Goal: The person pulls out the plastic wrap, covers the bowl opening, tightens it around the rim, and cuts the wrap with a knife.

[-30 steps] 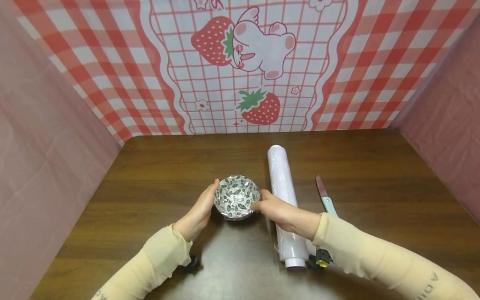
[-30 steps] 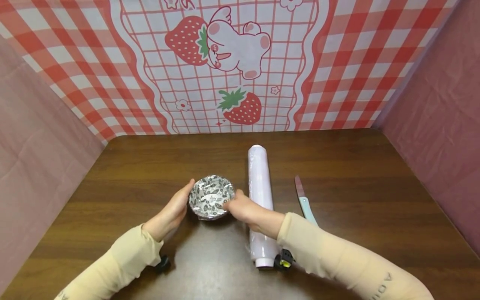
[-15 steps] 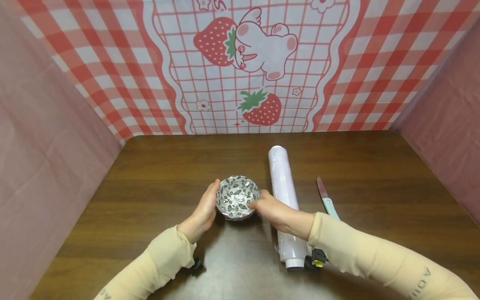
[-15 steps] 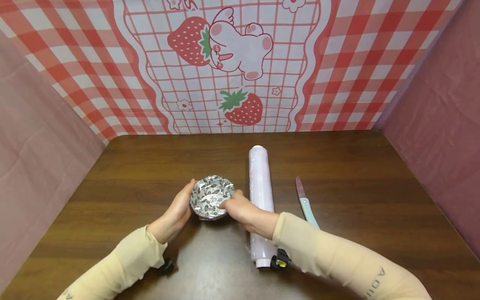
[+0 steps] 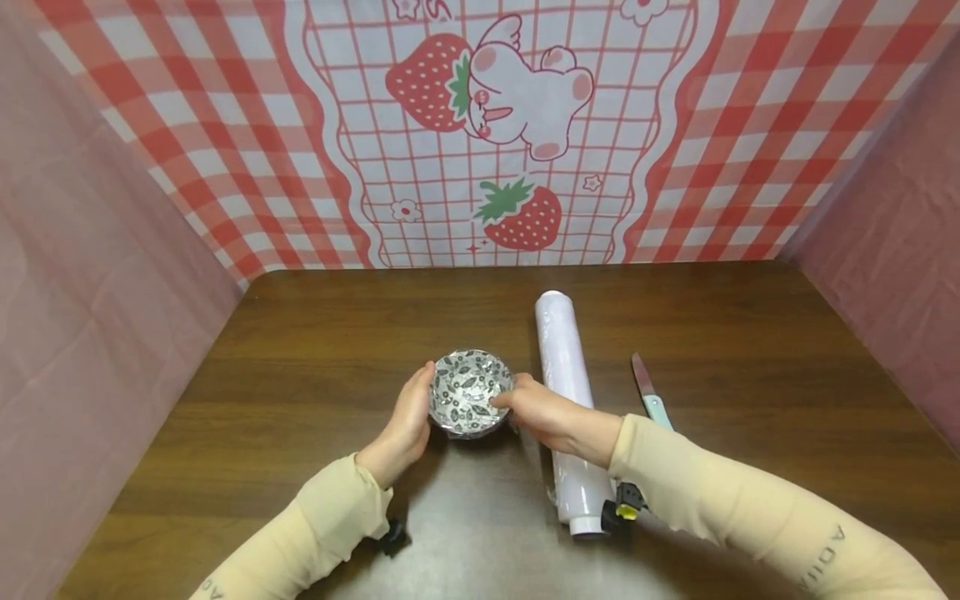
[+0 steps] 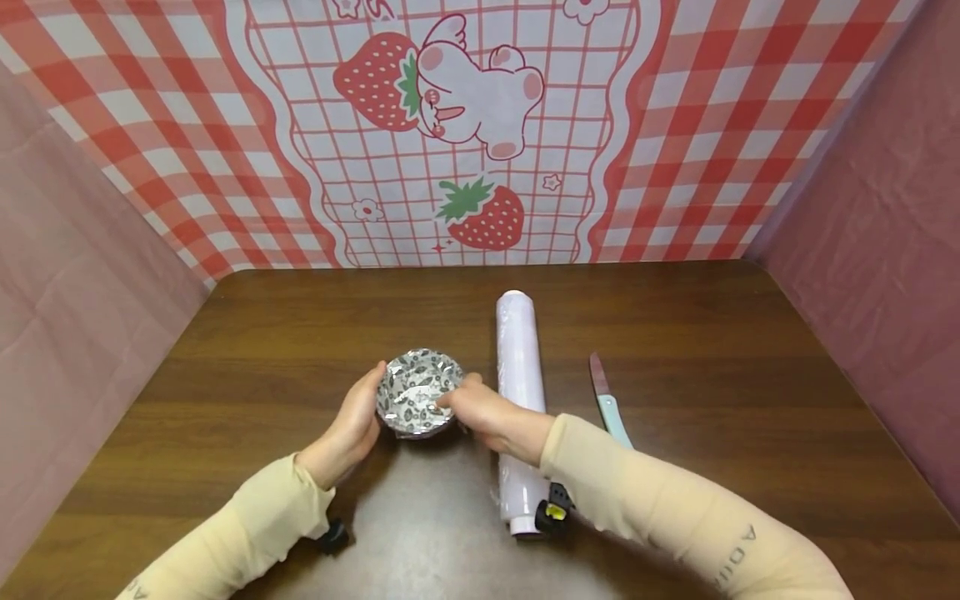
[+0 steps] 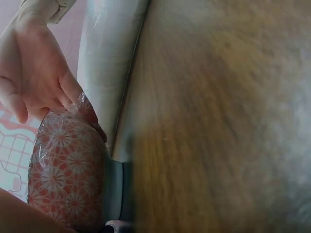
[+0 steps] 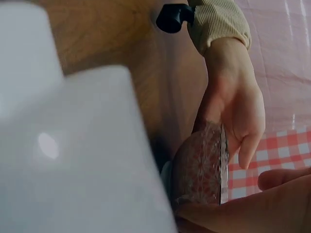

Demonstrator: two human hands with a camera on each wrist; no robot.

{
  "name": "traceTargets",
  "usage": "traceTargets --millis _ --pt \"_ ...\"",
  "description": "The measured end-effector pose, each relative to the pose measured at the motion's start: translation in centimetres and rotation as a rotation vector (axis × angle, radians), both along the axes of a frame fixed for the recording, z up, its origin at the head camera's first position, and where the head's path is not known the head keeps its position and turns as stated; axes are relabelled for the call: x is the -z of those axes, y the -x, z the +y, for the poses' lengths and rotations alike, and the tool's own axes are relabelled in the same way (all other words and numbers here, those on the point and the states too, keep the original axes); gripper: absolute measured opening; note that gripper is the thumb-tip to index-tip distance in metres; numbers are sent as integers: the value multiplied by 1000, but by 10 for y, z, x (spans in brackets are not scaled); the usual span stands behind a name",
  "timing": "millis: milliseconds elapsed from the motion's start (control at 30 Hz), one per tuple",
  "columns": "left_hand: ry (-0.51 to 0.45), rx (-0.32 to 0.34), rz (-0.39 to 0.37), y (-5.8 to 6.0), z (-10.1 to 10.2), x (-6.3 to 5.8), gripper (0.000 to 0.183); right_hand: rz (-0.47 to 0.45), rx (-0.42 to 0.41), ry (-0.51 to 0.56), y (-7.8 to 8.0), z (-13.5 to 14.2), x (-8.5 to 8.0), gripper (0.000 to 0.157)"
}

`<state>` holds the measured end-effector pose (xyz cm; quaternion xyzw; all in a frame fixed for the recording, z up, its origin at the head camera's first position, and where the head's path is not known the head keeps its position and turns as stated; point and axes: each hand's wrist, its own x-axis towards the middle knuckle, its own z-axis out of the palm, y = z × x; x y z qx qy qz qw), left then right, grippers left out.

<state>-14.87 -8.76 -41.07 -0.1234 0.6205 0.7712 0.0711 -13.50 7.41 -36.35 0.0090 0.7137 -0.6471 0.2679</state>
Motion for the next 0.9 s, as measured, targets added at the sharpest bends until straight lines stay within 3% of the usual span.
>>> traceTargets --millis 167,333,467,567,767,900 --pt "-4 9 -10 1 -5 0 57 -52 -65 63 6 2 -3 53" --pt "-20 2 2 1 -11 -3 50 -99 -46 92 4 8 -13 58" --pt "-38 -4 -3 1 -12 -7 50 -130 -55 117 -1 10 -17 27" --pt "-47 27 -28 0 -11 -7 52 -169 -34 143 -4 8 -14 10" --pt "-81 32 -47 -1 -5 -7 53 -180 -1 200 -5 1 -10 39" --pt "-111 11 -42 -1 -6 -6 50 -184 -5 222 -4 1 -9 39"
